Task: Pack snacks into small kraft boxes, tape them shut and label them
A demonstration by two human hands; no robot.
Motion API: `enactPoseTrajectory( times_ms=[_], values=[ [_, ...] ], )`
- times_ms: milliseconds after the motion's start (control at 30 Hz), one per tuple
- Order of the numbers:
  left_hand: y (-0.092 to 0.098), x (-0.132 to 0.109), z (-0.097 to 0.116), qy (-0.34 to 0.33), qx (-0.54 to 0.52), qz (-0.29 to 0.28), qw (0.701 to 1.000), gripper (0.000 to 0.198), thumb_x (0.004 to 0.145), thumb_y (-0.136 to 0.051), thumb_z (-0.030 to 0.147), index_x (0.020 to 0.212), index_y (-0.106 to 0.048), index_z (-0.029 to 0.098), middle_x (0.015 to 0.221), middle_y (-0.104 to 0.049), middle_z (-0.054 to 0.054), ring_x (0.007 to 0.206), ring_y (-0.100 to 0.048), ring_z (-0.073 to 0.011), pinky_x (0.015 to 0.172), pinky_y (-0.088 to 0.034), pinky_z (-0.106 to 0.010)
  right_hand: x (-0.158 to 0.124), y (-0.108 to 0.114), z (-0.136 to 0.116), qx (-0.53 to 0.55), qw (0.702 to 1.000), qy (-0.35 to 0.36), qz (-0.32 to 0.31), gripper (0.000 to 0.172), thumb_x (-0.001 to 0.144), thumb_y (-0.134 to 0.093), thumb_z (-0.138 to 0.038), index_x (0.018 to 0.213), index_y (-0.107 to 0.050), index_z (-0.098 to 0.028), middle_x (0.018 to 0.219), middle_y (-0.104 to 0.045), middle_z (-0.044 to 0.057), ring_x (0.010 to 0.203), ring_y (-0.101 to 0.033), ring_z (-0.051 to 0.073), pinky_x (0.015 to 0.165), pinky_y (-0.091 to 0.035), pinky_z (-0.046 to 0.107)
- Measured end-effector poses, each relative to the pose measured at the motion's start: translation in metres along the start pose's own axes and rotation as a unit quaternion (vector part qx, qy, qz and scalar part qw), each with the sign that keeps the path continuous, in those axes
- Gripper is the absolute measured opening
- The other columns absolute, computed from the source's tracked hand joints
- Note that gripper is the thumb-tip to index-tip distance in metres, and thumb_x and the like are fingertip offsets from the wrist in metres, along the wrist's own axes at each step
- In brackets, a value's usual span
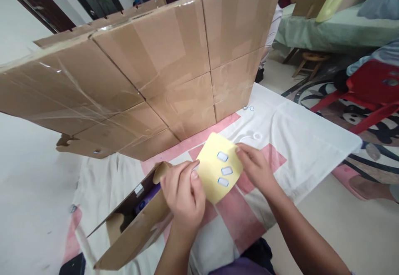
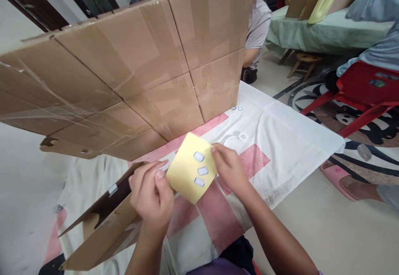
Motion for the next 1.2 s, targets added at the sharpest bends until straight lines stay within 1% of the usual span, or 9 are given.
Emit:
enactPoseTrajectory(
  times_ms=[267,333,433,533,633,733,833,1000,1200],
  values=[
    [0.098,-0.049,-0.054,0.001,0.128,0.013,0.992,0.019,0.086,-0.06,0.008,0.102,-0.069,0.015,0.091,-0.07,-0.011,0.086,-0.065,-0.0228,0.082,-0.047,-0.04,0.115,0.079,0.085,-0.251,0.937,-0.219,0.109,0.023,0.09,-0.04,-0.018,0.078,-0.059,-0.016,0.047,-0.052,0.001,0.048,-0.051,0.016,0.052,-0.041,0.027],
    [0.116,-0.06,-0.071,0.014,0.178,0.013,0.984,0.018,0.086,-0.062,0.007,0.1,-0.069,0.016,0.09,-0.071,-0.01,0.084,-0.066,-0.0216,0.082,-0.047,-0.038,0.131,0.083,0.091,-0.27,0.926,-0.244,0.096,0.02,0.088,-0.047,-0.021,0.094,-0.063,-0.01,0.056,-0.06,0.007,0.053,-0.055,0.02,0.054,-0.043,0.031],
    [0.134,-0.073,-0.091,0.033,0.238,0.022,0.971,0.016,0.087,-0.063,0.009,0.1,-0.068,0.017,0.091,-0.072,-0.009,0.084,-0.066,-0.0211,0.08,-0.046,-0.036,0.129,0.082,0.079,-0.376,0.889,-0.229,0.13,0.054,0.087,-0.058,-0.034,0.129,-0.054,0.0,0.095,-0.068,0.025,0.074,-0.063,0.03,0.063,-0.047,0.039],
    [0.139,-0.08,-0.103,0.047,0.26,0.031,0.964,0.018,0.087,-0.064,0.011,0.103,-0.068,0.017,0.094,-0.072,-0.01,0.089,-0.067,-0.0225,0.083,-0.047,-0.037,0.105,0.042,0.031,-0.445,0.881,-0.059,0.147,0.059,0.091,-0.057,-0.038,0.142,-0.05,-0.01,0.128,-0.057,0.027,0.091,-0.066,0.033,0.076,-0.05,0.043],
    [0.134,-0.077,-0.11,0.042,0.264,0.038,0.963,0.017,0.087,-0.065,0.013,0.103,-0.068,0.018,0.101,-0.073,-0.011,0.097,-0.068,-0.0243,0.09,-0.046,-0.039,0.061,-0.048,-0.03,-0.341,0.92,0.191,-0.035,0.031,0.096,-0.053,-0.03,0.122,-0.067,-0.02,0.119,-0.063,0.013,0.092,-0.066,0.024,0.08,-0.051,0.035],
    [0.129,-0.069,-0.119,0.054,0.281,0.043,0.957,0.018,0.087,-0.066,0.015,0.104,-0.068,0.019,0.113,-0.072,-0.013,0.111,-0.067,-0.028,0.096,-0.045,-0.042,0.01,-0.13,-0.083,-0.275,0.873,0.347,-0.205,0.026,0.101,-0.049,-0.027,0.117,-0.069,-0.024,0.114,-0.064,0.008,0.09,-0.065,0.017,0.077,-0.051,0.029],
    [0.126,-0.065,-0.128,0.065,0.26,0.029,0.963,0.02,0.089,-0.064,0.014,0.108,-0.067,0.02,0.119,-0.071,-0.012,0.116,-0.066,-0.0281,0.098,-0.043,-0.042,-0.014,-0.182,-0.109,-0.319,0.81,0.423,-0.251,0.026,0.102,-0.05,-0.027,0.119,-0.069,-0.023,0.112,-0.065,0.007,0.089,-0.064,0.016,0.072,-0.048,0.028],
    [0.121,-0.071,-0.129,0.051,0.196,-0.01,0.979,0.017,0.093,-0.057,0.01,0.106,-0.063,0.019,0.122,-0.073,-0.011,0.12,-0.065,-0.0272,0.101,-0.042,-0.041,-0.016,-0.218,-0.108,-0.422,0.749,0.459,-0.224,0.021,0.101,-0.053,-0.026,0.109,-0.072,-0.02,0.1,-0.067,0.007,0.08,-0.061,0.016,0.058,-0.037,0.026],
    [0.119,-0.082,-0.127,0.048,0.138,-0.039,0.988,0.024,0.092,-0.055,0.006,0.113,-0.061,0.017,0.111,-0.077,-0.008,0.102,-0.073,-0.0198,0.099,-0.048,-0.036,-0.033,-0.217,-0.101,-0.382,0.755,0.503,-0.174,0.02,0.099,-0.052,-0.014,0.1,-0.071,-0.018,0.093,-0.071,0.004,0.077,-0.063,0.015,0.062,-0.043,0.027]
  ],
)
Point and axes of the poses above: each hand's wrist, its own x-axis towards the middle knuckle, its own y-axis out of the back of the hand, z = x × y, the point moved 7 cm from there along x, towards the middle knuckle
